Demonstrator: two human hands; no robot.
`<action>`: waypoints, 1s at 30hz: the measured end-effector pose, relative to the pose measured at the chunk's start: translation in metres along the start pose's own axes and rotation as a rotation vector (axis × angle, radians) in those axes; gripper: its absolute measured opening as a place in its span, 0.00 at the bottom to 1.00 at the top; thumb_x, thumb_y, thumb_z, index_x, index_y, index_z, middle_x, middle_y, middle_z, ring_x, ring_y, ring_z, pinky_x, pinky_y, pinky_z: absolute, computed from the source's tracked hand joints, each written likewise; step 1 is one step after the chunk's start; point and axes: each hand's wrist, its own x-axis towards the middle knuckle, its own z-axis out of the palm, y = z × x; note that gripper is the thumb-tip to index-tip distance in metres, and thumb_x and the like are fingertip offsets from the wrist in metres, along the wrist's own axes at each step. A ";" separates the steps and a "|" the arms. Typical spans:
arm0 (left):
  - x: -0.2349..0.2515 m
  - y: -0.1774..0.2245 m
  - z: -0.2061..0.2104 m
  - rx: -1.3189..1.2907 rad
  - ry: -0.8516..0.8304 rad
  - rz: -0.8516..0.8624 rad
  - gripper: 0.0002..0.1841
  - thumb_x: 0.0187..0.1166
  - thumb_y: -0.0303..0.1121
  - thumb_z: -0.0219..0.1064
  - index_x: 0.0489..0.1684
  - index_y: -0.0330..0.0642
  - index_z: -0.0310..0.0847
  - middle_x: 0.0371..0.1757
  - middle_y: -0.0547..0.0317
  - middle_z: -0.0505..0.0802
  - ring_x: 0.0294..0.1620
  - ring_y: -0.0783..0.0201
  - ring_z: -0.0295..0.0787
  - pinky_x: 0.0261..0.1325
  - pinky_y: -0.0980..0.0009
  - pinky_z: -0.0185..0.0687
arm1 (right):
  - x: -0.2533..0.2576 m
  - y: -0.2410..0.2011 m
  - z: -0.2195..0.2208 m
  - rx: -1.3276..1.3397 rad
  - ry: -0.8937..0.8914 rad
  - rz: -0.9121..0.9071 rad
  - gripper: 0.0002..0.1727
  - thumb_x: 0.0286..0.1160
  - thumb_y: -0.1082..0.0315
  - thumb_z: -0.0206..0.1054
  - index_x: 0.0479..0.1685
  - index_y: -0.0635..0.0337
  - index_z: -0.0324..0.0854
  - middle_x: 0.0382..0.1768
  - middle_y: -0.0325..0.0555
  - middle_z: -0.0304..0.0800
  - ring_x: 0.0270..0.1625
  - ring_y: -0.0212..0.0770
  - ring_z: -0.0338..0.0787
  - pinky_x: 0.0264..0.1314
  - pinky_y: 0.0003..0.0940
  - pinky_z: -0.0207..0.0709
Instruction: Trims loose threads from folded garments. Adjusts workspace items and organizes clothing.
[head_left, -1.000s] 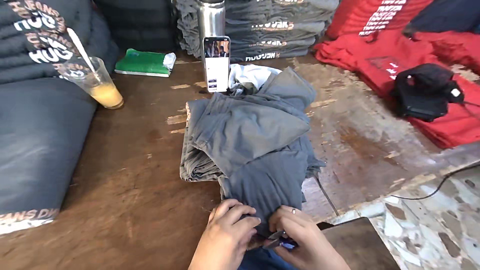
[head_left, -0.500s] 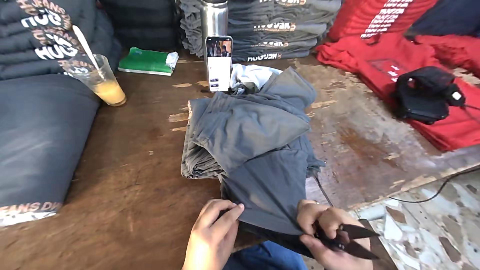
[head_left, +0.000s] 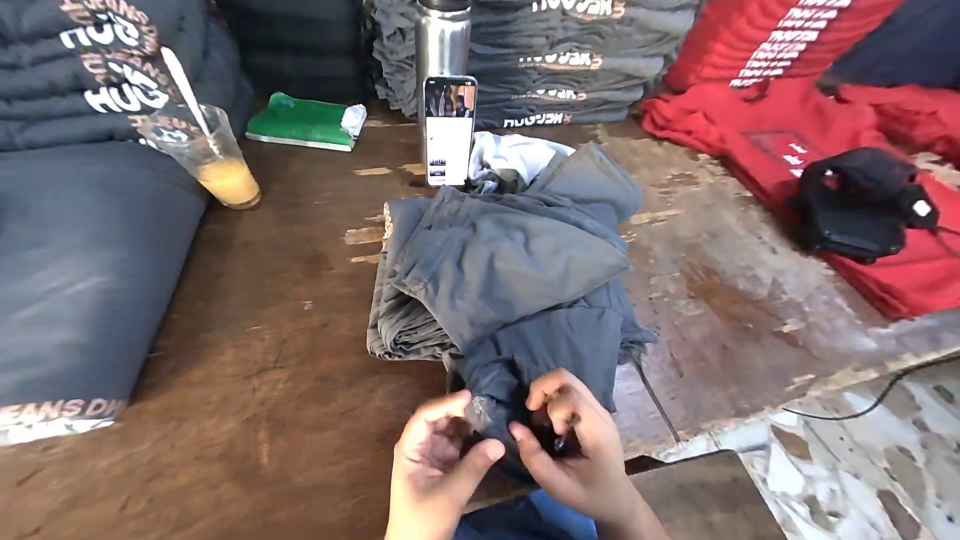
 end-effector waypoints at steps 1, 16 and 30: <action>-0.002 -0.003 0.002 0.092 0.024 0.052 0.23 0.68 0.23 0.78 0.64 0.54 0.88 0.56 0.70 0.95 0.54 0.74 0.93 0.61 0.76 0.89 | -0.001 -0.004 0.001 0.028 -0.007 -0.015 0.14 0.70 0.69 0.73 0.41 0.55 0.69 0.51 0.42 0.80 0.49 0.23 0.83 0.51 0.13 0.79; -0.014 0.001 -0.006 0.427 -0.069 0.253 0.25 0.75 0.27 0.72 0.70 0.52 0.72 0.58 0.68 0.92 0.57 0.72 0.91 0.64 0.74 0.87 | 0.012 -0.015 0.013 -0.096 -0.081 -0.329 0.10 0.78 0.77 0.68 0.34 0.56 0.71 0.52 0.46 0.87 0.60 0.39 0.85 0.67 0.27 0.79; -0.006 -0.009 -0.005 0.701 -0.005 0.483 0.07 0.76 0.26 0.72 0.46 0.46 0.93 0.44 0.67 0.94 0.52 0.76 0.90 0.64 0.79 0.83 | -0.001 -0.034 0.023 0.081 -0.058 -0.318 0.12 0.72 0.82 0.66 0.32 0.57 0.68 0.42 0.47 0.81 0.52 0.39 0.85 0.63 0.28 0.81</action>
